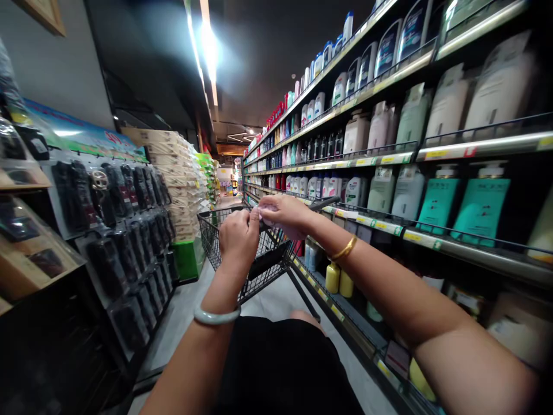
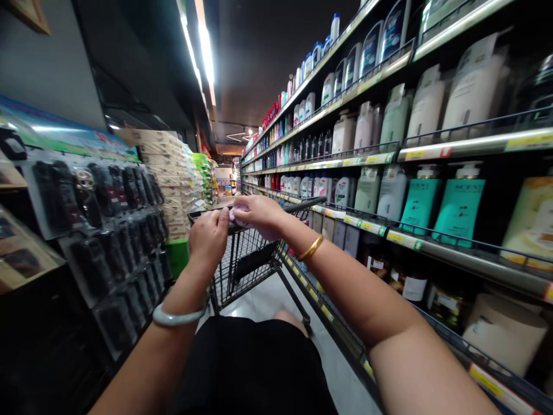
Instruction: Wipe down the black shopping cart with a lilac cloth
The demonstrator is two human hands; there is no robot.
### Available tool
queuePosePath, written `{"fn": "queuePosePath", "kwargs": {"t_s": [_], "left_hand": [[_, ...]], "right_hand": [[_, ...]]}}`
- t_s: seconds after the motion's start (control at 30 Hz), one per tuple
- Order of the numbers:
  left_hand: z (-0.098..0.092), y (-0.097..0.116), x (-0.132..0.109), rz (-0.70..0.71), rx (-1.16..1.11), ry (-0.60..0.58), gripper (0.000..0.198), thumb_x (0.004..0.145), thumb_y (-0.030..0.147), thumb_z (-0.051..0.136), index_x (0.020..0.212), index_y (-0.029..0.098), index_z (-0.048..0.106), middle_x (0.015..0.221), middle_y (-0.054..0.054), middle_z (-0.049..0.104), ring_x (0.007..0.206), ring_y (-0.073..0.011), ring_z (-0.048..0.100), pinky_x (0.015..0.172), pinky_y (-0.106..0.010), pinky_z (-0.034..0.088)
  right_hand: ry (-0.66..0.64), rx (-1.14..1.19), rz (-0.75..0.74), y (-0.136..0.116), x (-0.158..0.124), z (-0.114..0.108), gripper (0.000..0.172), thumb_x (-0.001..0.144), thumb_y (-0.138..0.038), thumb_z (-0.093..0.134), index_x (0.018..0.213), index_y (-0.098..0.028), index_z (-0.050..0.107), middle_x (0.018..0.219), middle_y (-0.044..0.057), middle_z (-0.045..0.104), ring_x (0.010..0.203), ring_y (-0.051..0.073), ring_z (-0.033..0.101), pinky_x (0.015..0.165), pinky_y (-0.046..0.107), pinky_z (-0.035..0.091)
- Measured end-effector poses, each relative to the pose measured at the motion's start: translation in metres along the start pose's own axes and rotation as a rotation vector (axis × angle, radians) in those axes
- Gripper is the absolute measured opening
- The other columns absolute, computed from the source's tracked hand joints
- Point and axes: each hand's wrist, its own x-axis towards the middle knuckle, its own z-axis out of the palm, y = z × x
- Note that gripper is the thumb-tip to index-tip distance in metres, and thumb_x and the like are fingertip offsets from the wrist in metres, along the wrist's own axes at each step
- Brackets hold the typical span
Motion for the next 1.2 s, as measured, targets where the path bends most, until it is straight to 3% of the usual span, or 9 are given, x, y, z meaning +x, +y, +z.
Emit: {"fn": "queuePosePath", "kwargs": {"t_s": [0.1, 0.23, 0.47, 0.63, 0.77, 1.07, 1.2], "left_hand": [[-0.005, 0.009, 0.0, -0.042, 0.08, -0.018, 0.027, 0.104, 0.041, 0.049, 0.085, 0.024, 0.058, 0.088, -0.01, 0.07, 0.09, -0.0292, 0.064, 0.082, -0.038, 0.043], [-0.004, 0.016, 0.0, -0.047, 0.143, -0.068, 0.018, 0.103, 0.033, 0.05, 0.103, 0.022, 0.064, 0.091, -0.01, 0.073, 0.087, -0.029, 0.067, 0.077, -0.036, 0.042], [0.008, 0.006, 0.0, 0.03, 0.148, -0.078, 0.03, 0.104, 0.035, 0.042, 0.081, 0.023, 0.057, 0.089, -0.012, 0.072, 0.089, -0.0279, 0.065, 0.074, -0.036, 0.035], [0.011, -0.004, 0.0, 0.086, 0.092, -0.03, 0.03, 0.102, 0.034, 0.038, 0.078, 0.024, 0.053, 0.083, -0.011, 0.067, 0.084, -0.0266, 0.061, 0.074, -0.037, 0.033], [0.012, -0.011, 0.002, 0.127, 0.032, -0.015, 0.029, 0.101, 0.037, 0.039, 0.076, 0.025, 0.049, 0.079, -0.009, 0.064, 0.08, -0.0249, 0.057, 0.073, -0.036, 0.032], [0.009, -0.036, 0.011, 0.127, -0.133, 0.007, 0.034, 0.1, 0.04, 0.039, 0.071, 0.024, 0.042, 0.073, -0.004, 0.056, 0.074, -0.0201, 0.051, 0.072, -0.034, 0.035], [0.003, -0.053, 0.021, 0.131, -0.184, -0.06, 0.033, 0.097, 0.042, 0.042, 0.07, 0.024, 0.043, 0.071, -0.002, 0.053, 0.073, -0.0186, 0.048, 0.071, -0.032, 0.036]], "right_hand": [[0.035, -0.13, 0.141, -0.002, 0.006, 0.007, 0.035, 0.098, -0.044, 0.055, 0.113, -0.027, 0.081, 0.117, 0.005, 0.083, 0.1, 0.021, 0.071, 0.073, 0.028, 0.04], [0.069, -0.166, 0.187, 0.0, 0.011, 0.015, 0.038, 0.099, -0.044, 0.05, 0.101, -0.024, 0.083, 0.112, 0.007, 0.084, 0.098, 0.022, 0.072, 0.068, 0.029, 0.036], [0.104, -0.177, 0.223, 0.0, 0.009, 0.02, 0.045, 0.1, -0.048, 0.044, 0.103, -0.025, 0.083, 0.111, 0.007, 0.084, 0.097, 0.022, 0.072, 0.067, 0.03, 0.032], [0.095, -0.166, 0.207, 0.0, 0.01, 0.019, 0.048, 0.102, -0.051, 0.043, 0.104, -0.025, 0.083, 0.112, 0.006, 0.084, 0.098, 0.021, 0.072, 0.068, 0.03, 0.034], [0.063, -0.157, 0.183, 0.001, 0.014, 0.018, 0.041, 0.098, -0.046, 0.05, 0.102, -0.024, 0.084, 0.112, 0.006, 0.084, 0.097, 0.019, 0.071, 0.066, 0.029, 0.032], [0.142, -0.103, 0.148, -0.044, 0.024, 0.031, 0.045, 0.105, -0.048, 0.043, 0.113, -0.029, 0.083, 0.12, 0.005, 0.084, 0.107, 0.022, 0.074, 0.072, 0.03, 0.039], [0.133, -0.088, 0.125, -0.043, 0.032, 0.038, 0.048, 0.107, -0.054, 0.04, 0.115, -0.031, 0.08, 0.121, 0.004, 0.083, 0.11, 0.023, 0.075, 0.074, 0.029, 0.042]]}}
